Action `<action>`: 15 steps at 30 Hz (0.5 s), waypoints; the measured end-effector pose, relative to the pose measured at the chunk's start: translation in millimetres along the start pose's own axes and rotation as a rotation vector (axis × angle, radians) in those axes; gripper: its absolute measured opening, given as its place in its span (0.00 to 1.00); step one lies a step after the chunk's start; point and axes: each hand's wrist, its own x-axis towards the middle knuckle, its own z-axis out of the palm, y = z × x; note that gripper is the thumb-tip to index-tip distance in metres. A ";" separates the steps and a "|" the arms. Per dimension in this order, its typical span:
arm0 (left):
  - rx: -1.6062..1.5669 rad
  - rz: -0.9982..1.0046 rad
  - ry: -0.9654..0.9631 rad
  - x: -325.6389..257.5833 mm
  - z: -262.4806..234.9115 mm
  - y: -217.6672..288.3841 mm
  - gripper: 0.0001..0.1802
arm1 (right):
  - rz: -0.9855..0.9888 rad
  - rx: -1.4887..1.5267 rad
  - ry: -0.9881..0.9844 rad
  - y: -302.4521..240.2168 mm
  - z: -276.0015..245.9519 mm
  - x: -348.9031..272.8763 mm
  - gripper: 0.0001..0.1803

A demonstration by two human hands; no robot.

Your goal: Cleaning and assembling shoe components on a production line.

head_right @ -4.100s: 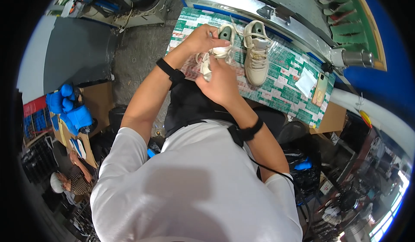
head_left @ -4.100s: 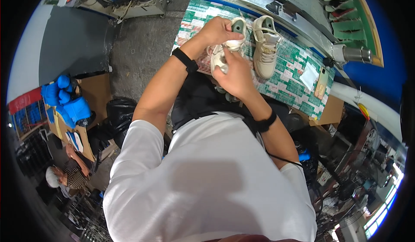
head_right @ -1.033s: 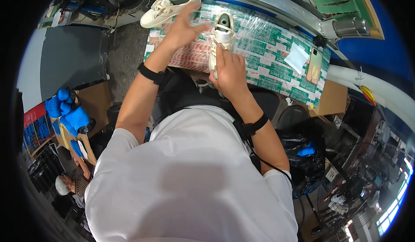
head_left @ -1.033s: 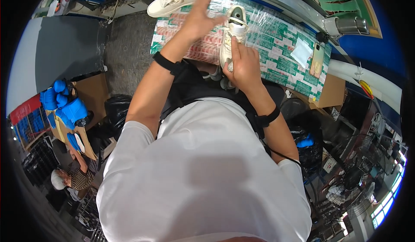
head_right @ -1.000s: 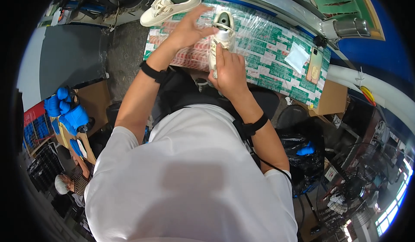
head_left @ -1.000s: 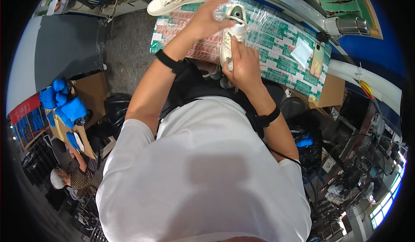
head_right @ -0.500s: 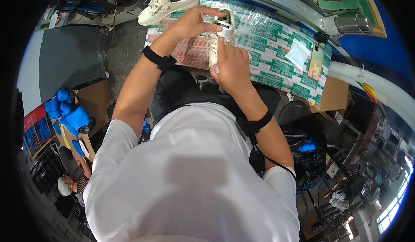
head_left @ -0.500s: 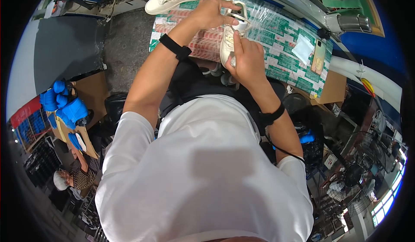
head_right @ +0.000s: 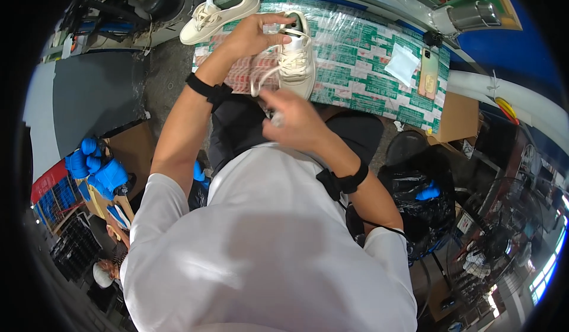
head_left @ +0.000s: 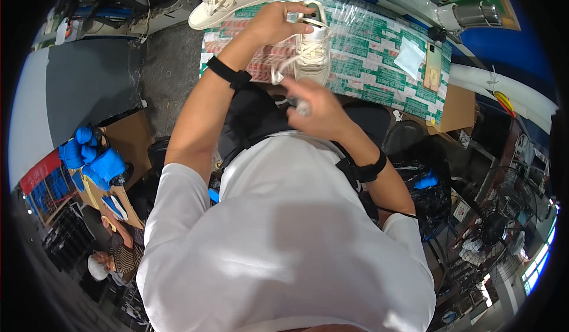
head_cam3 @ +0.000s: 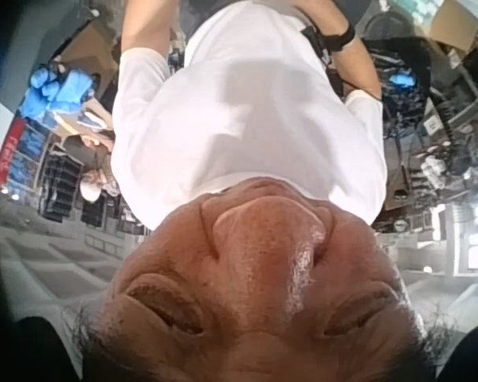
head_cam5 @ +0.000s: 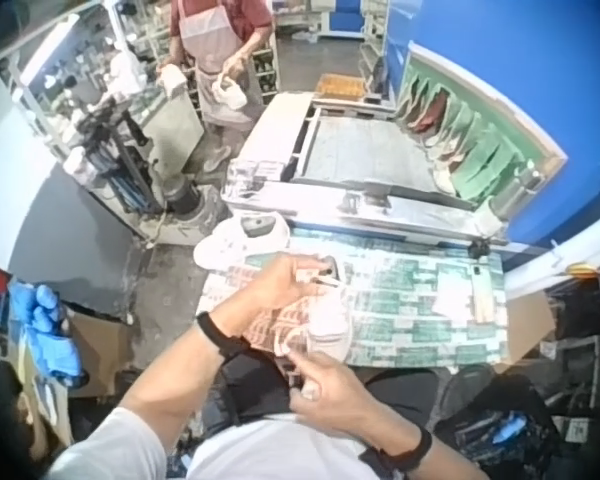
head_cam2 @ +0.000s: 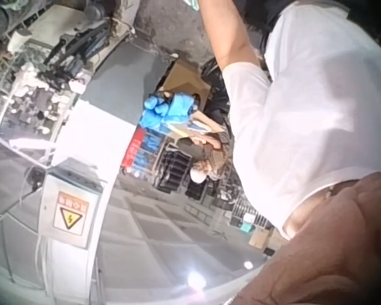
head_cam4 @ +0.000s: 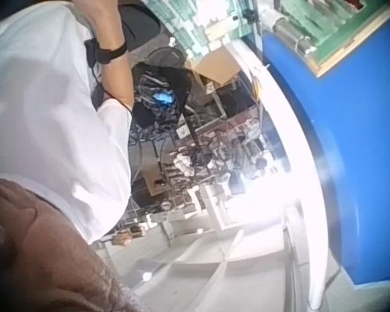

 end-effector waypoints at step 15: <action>-0.352 0.061 0.019 -4.5 23.8 1.3 0.31 | -0.048 -0.781 0.313 8.1 -52.5 -38.2 0.42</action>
